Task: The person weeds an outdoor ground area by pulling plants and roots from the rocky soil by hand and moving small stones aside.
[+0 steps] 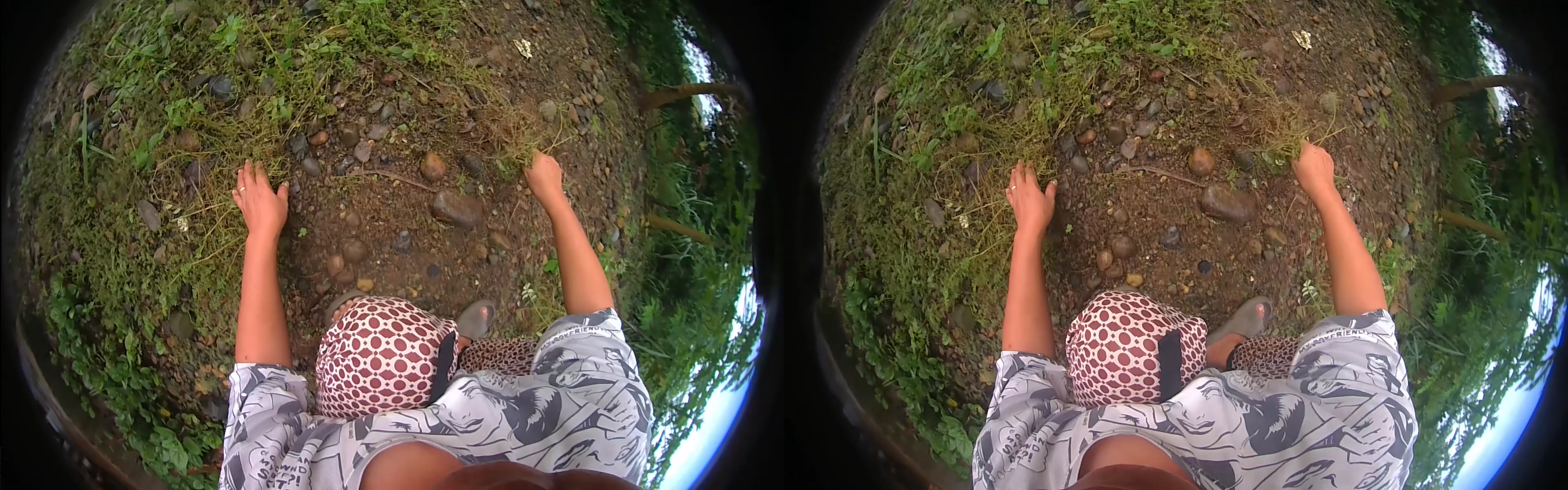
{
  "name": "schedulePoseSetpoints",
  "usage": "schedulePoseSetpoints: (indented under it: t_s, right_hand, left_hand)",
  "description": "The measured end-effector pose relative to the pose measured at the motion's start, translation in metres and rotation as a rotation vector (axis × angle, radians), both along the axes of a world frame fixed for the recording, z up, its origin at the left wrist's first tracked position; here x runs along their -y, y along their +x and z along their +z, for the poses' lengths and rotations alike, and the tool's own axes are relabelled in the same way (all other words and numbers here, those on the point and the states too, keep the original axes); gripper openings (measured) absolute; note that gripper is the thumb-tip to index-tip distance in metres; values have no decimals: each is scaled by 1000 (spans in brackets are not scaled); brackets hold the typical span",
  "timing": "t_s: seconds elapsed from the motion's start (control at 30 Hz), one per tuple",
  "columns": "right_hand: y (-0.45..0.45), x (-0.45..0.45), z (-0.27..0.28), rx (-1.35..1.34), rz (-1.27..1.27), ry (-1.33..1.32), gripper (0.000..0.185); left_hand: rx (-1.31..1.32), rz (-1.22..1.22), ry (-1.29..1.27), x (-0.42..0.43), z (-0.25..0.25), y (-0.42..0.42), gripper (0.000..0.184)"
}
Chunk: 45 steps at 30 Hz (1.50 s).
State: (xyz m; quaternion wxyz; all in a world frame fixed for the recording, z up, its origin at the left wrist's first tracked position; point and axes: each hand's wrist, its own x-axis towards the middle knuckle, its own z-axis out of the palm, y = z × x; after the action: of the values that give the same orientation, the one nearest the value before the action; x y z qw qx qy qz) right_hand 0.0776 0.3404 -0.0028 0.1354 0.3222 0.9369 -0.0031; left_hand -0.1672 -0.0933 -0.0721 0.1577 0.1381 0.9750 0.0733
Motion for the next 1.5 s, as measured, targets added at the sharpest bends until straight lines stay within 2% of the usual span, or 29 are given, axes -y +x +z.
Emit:
schedulePoseSetpoints:
  t_s: [0.1,0.2,0.23,0.3,0.37,0.43,0.5,0.6,0.67,0.8,0.87,1.0,1.03,1.1,1.17,1.2,1.27,1.33,1.4,1.43,1.5]
  right_hand:
    - [31,-6,-31,727,271,-154,22]
    - [28,6,-34,773,437,-111,21]
    - [4,27,-11,712,440,-88,20]
    - [-15,39,-17,413,620,-57,22]
    - [-48,56,-24,240,736,-194,25]
    - [-85,74,-32,211,803,-249,28]
    - [-118,82,-53,49,865,-235,31]
    - [-167,95,-67,-114,717,-142,42]
    - [-195,95,-86,-163,564,-41,36]
    - [-223,99,-98,-20,407,-38,23]
    - [-222,100,-94,4,408,-62,20]
    - [-200,110,-93,-146,571,-171,20]
    - [-199,124,-69,54,595,-208,24]
    - [-192,136,-66,-91,723,-251,26]
    - [-194,152,-70,-248,821,-276,28]
    - [-204,153,-73,-330,848,-262,30]
    - [-226,154,-85,-463,833,-178,31]
    - [-244,155,-88,-432,795,-145,33]
    - [-248,166,-74,-443,744,-108,33]
    - [-249,170,-62,-328,704,-175,35]
    - [-240,172,-45,-272,657,-226,37]
  left_hand:
    - [-11,-29,0,3,0,2,66]
    - [-13,-67,-24,8,-5,3,66]
    - [-11,-68,-25,8,-6,4,65]
    - [-13,-73,-27,7,-7,4,64]
    - [-20,-71,-14,6,-9,2,63]
    - [-31,-71,-4,8,-11,-1,61]
    - [-42,-83,6,9,-14,-3,59]
    - [-60,-90,18,9,-11,-7,53]
    - [-73,-85,-7,7,-7,-9,49]
    - [-177,-105,-49,7,-6,-11,38]
    - [-208,-101,-29,9,-6,-11,34]
    - [-253,-88,53,14,-11,-12,28]
    - [-227,-55,95,15,-13,-12,28]
    - [-180,28,154,14,-18,-14,27]
    - [-77,135,212,10,-13,-22,35]
    - [-19,168,133,9,-14,-28,41]
    - [325,264,45,1,12,-53,54]
    - [375,198,100,7,7,-78,60]
    - [278,78,127,8,17,-101,63]
    - [251,60,74,4,23,-110,60]
    - [235,53,7,-8,48,-125,52]
